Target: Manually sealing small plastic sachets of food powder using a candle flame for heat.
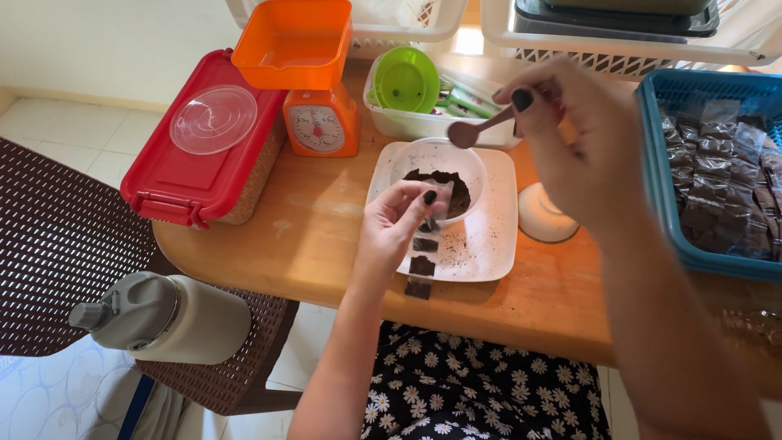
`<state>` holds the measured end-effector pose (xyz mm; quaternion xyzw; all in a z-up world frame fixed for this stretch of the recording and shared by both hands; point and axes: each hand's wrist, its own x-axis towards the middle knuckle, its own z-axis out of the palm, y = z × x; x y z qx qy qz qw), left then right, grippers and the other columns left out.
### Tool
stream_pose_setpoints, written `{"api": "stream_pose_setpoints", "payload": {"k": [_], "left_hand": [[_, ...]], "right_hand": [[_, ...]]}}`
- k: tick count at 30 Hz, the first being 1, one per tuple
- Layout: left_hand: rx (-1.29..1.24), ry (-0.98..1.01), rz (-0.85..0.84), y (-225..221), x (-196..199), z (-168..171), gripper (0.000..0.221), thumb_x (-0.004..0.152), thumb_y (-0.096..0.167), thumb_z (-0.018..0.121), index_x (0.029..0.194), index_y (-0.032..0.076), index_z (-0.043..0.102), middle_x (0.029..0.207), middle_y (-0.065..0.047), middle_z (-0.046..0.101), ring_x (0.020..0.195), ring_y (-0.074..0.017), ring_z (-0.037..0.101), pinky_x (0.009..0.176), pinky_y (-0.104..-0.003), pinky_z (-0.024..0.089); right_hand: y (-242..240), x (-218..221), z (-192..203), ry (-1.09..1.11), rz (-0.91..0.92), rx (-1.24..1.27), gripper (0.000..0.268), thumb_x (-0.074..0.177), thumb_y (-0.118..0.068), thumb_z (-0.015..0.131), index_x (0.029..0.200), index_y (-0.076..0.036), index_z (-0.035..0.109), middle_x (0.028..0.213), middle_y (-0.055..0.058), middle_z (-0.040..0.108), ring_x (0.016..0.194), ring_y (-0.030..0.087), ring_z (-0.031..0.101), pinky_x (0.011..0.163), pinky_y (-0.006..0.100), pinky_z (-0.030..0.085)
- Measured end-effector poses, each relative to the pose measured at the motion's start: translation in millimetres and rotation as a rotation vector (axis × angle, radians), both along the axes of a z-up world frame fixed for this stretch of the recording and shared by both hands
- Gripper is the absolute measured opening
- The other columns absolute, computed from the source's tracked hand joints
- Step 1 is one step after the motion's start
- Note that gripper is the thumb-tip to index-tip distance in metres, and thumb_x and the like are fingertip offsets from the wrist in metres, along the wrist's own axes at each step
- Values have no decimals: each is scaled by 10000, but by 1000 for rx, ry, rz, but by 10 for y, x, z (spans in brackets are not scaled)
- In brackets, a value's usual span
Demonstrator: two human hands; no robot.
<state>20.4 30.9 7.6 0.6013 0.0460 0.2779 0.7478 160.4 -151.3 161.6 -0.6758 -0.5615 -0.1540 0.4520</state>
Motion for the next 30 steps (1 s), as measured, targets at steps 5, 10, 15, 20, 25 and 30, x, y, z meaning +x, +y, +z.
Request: {"api": "stream_pose_setpoints", "payload": {"k": [5,10,15,20,25,30], "left_hand": [[137,-52,10,-209,-155,295,138,1065,195,790,1122,70,808,1180,-111,781,896,-182,774,785,-322,678],[192,-43,107,-406,-145,409,92,1011,146,863,1100,125,855,1020,-13,794,913,-94,764,813,-280,693],[116,-119,86,-512,-105,425,112,1055,186,828,1137,113,806,1033,-10,769,871,-97,758,796,-279,693],[101,-139,32,-752,-107,522,117,1104,155,766,1187,87,812,1042,-24,759,941,-82,743,880,-307,678],[173,-150,-10,-888,-164,579,277,1099,255,772,1350,138,788,1253,24,763,1179,-61,684,1063,-301,600],[269,-105,-195,-963,-133,328,709,994,244,880,1650,181,618,1437,-82,731,1346,-223,705,1216,-453,541]], "right_hand": [[186,209,-884,7,-15,-175,164,1069,53,698,1186,-28,779,1018,156,773,835,276,694,756,414,572],[94,73,-1120,-159,-81,-427,197,990,-130,769,1178,-157,824,1075,138,741,1002,351,673,927,499,519],[-291,-44,-1106,316,118,-278,401,1095,-282,530,1425,-195,740,1396,95,647,1262,295,573,1117,462,439],[-577,-333,-1176,332,96,-76,122,1061,-243,769,1121,-139,788,996,-9,751,1035,186,729,1050,363,509],[-837,-526,-906,261,-85,-4,114,991,-132,884,951,-170,785,869,-84,739,889,136,736,931,304,583],[-1049,-578,-682,213,-128,-78,139,1029,-45,808,961,-166,811,926,-58,791,944,154,762,980,347,557]]}}
